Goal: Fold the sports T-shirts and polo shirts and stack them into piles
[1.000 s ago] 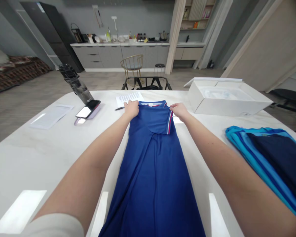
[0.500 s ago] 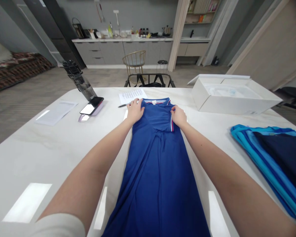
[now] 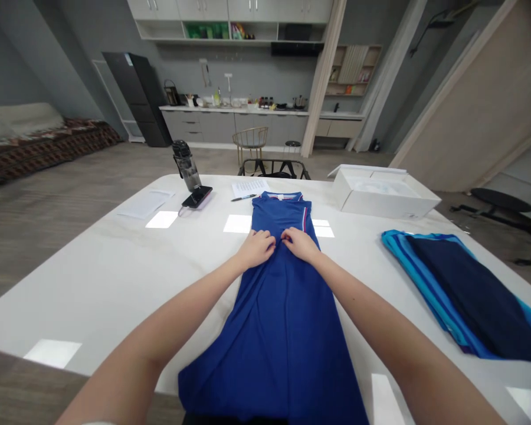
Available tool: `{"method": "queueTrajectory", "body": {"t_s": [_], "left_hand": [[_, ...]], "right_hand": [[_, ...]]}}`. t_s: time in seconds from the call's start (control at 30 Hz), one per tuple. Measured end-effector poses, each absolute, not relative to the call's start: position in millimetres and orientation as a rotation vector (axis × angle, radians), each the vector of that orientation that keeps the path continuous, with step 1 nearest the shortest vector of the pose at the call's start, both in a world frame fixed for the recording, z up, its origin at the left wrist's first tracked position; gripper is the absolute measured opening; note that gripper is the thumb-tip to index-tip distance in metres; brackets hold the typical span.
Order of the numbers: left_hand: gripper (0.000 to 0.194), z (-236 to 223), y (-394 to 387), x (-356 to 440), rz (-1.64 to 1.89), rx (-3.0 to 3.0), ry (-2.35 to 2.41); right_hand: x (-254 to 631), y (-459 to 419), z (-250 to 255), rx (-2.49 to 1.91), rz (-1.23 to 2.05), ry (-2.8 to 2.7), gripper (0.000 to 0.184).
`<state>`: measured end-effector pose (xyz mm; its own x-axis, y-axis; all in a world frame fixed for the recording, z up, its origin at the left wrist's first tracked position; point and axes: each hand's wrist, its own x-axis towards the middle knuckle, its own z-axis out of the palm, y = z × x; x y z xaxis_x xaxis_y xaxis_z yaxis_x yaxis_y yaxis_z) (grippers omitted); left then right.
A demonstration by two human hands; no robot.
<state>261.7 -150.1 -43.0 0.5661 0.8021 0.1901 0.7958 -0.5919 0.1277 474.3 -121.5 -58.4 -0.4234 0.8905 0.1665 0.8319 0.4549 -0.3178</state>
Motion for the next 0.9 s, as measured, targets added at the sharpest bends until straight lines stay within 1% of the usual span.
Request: {"method": "queueTrajectory", "body": {"t_s": [0.1, 0.23, 0.33, 0.47, 0.7, 0.9], "left_hand": [[0.026, -44.9, -197.2, 258.5, 0.199, 2.704, 1.503], [0.031, -51.5, -249.5, 254.4, 0.113, 2.582, 1.707], [0.034, -51.1, -279.7, 248.9, 0.050, 2.517, 1.837], [0.033, -44.0, -310.5, 236.9, 0.000, 2.497, 1.892], [0.034, -40.6, -349.3, 218.4, -0.032, 2.472, 1.860], [0.029, -36.9, -379.1, 208.1, -0.053, 2.432, 1.943]], "right_hand": [[457.2, -167.3, -57.5, -1.410, 0.316, -2.509, 0.017], [439.3, -215.0, -63.4, -1.432, 0.332, -2.509, 0.020], [430.7, -238.5, -66.9, -1.484, 0.316, -2.482, 0.026], [422.9, -256.0, -66.5, -1.511, 0.276, -2.506, 0.034], [411.8, -266.4, -59.7, -1.400, 0.179, -2.674, 0.025], [408.1, -276.0, -59.1, -1.420, 0.008, -2.707, 0.027]]}}
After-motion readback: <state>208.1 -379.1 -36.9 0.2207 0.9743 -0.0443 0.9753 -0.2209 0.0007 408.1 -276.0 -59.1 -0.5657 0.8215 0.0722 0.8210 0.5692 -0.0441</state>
